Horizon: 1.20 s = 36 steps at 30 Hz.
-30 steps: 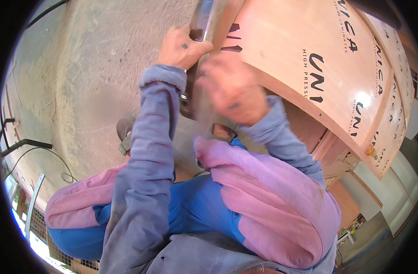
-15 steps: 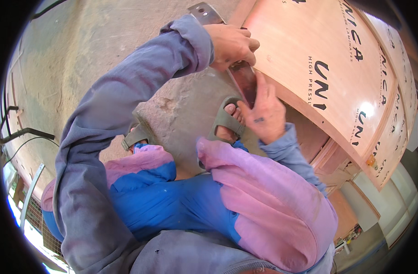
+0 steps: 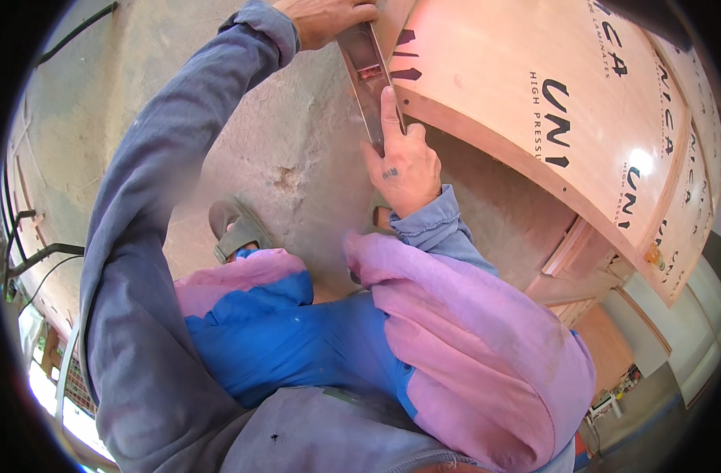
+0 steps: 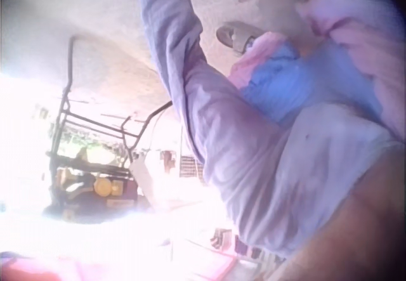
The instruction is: The person smooths the edges of a wooden panel with a hand plane, then uses a cordless drill to drive screws into the panel. The work is performed on a large flat wooden piece in a workshop.
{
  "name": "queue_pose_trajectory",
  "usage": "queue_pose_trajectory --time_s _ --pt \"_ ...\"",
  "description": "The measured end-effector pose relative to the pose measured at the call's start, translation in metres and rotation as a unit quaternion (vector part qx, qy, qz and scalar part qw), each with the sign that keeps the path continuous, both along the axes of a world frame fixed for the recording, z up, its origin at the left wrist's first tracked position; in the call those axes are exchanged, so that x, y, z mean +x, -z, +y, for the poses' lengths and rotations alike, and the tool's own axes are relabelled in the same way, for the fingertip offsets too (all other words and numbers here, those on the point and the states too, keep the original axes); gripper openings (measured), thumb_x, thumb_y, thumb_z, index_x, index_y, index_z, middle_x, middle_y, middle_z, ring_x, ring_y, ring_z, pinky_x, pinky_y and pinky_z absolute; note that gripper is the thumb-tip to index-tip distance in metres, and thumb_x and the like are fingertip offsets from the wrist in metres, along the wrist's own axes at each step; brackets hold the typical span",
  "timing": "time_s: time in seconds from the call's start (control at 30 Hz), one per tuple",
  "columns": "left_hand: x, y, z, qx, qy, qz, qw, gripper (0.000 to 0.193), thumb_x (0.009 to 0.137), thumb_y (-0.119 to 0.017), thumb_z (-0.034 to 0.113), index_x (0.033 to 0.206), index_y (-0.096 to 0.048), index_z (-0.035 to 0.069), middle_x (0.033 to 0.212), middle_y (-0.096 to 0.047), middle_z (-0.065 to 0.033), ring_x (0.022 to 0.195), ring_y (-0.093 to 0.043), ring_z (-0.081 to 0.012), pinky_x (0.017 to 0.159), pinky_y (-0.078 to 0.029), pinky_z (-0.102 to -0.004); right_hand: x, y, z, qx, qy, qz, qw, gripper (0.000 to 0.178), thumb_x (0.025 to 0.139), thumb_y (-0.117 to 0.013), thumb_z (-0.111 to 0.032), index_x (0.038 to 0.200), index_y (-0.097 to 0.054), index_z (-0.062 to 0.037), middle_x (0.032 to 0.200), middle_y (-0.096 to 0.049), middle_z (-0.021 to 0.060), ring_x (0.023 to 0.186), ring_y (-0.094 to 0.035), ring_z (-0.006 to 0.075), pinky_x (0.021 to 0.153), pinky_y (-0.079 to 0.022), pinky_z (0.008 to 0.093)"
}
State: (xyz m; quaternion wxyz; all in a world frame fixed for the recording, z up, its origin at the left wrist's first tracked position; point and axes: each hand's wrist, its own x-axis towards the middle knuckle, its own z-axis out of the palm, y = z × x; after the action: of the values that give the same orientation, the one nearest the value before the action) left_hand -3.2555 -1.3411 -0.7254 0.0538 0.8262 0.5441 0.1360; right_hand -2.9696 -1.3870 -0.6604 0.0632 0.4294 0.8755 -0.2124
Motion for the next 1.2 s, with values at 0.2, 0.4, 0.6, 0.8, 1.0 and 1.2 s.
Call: queue_pose_trajectory --time_s 0.2,0.4,0.6,0.8,1.0,1.2 --pt "0.038 -0.001 -0.021 0.027 0.004 0.018 0.999 0.055 0.073 -0.074 -0.005 0.123 -0.055 0.01 0.132 -0.055 -0.0093 0.133 -0.05 -0.0299 0.11 -0.043 -0.0414 0.044 0.003 -0.016 0.008 -0.019 -0.01 1.0 0.093 0.084 -0.077 -0.029 0.164 -0.027 -0.0256 0.085 -0.055 0.0198 0.064 -0.064 0.0436 0.059 -0.055 0.0533" --pt "-0.001 -0.022 0.001 -0.014 0.001 -0.017 1.0 0.039 0.078 -0.068 0.005 0.117 -0.059 0.007 0.118 -0.058 -0.0137 0.121 -0.056 -0.0331 0.102 -0.048 -0.0416 0.004 0.008 0.004 0.027 -0.02 -0.001 0.999 0.094 0.084 -0.077 -0.031 0.164 -0.027 -0.0251 0.081 -0.055 0.02 0.061 -0.064 0.0439 0.059 -0.055 0.0543" --pt "0.042 -0.004 -0.032 -0.017 -0.016 0.004 1.0 0.048 0.077 -0.065 -0.01 0.122 -0.053 0.004 0.132 -0.054 -0.0135 0.134 -0.048 -0.0337 0.112 -0.043 -0.0417 0.047 0.005 -0.018 0.016 -0.032 0.017 0.999 0.091 0.084 -0.078 -0.031 0.162 -0.031 -0.0273 0.078 -0.055 0.0193 0.059 -0.064 0.0432 0.056 -0.055 0.0531" --pt "0.029 0.003 -0.027 0.022 -0.045 0.003 0.999 0.053 0.074 -0.068 -0.009 0.123 -0.053 0.006 0.132 -0.054 -0.0132 0.131 -0.051 -0.0338 0.111 -0.044 -0.0408 0.03 0.001 -0.008 0.028 -0.036 0.027 0.999 0.091 0.083 -0.078 -0.031 0.162 -0.032 -0.0261 0.077 -0.055 0.0201 0.06 -0.063 0.0438 0.056 -0.054 0.0536" --pt "0.029 0.001 -0.012 0.044 -0.04 0.024 0.998 0.048 0.075 -0.065 -0.008 0.12 -0.055 0.004 0.131 -0.055 -0.0133 0.129 -0.052 -0.0326 0.109 -0.045 -0.0388 0.022 0.014 -0.008 0.041 -0.015 0.032 0.999 0.093 0.082 -0.079 -0.031 0.162 -0.032 -0.0263 0.078 -0.056 0.0206 0.059 -0.063 0.044 0.056 -0.053 0.054" --pt "0.043 0.0 -0.034 0.017 -0.066 0.024 0.997 0.04 0.081 -0.06 -0.006 0.12 -0.055 0.004 0.131 -0.055 -0.0133 0.132 -0.052 -0.0316 0.11 -0.043 -0.0397 0.039 0.007 -0.012 0.025 -0.044 0.018 0.999 0.093 0.082 -0.079 -0.031 0.162 -0.032 -0.0279 0.076 -0.056 0.0197 0.057 -0.062 0.0426 0.056 -0.054 0.0532"
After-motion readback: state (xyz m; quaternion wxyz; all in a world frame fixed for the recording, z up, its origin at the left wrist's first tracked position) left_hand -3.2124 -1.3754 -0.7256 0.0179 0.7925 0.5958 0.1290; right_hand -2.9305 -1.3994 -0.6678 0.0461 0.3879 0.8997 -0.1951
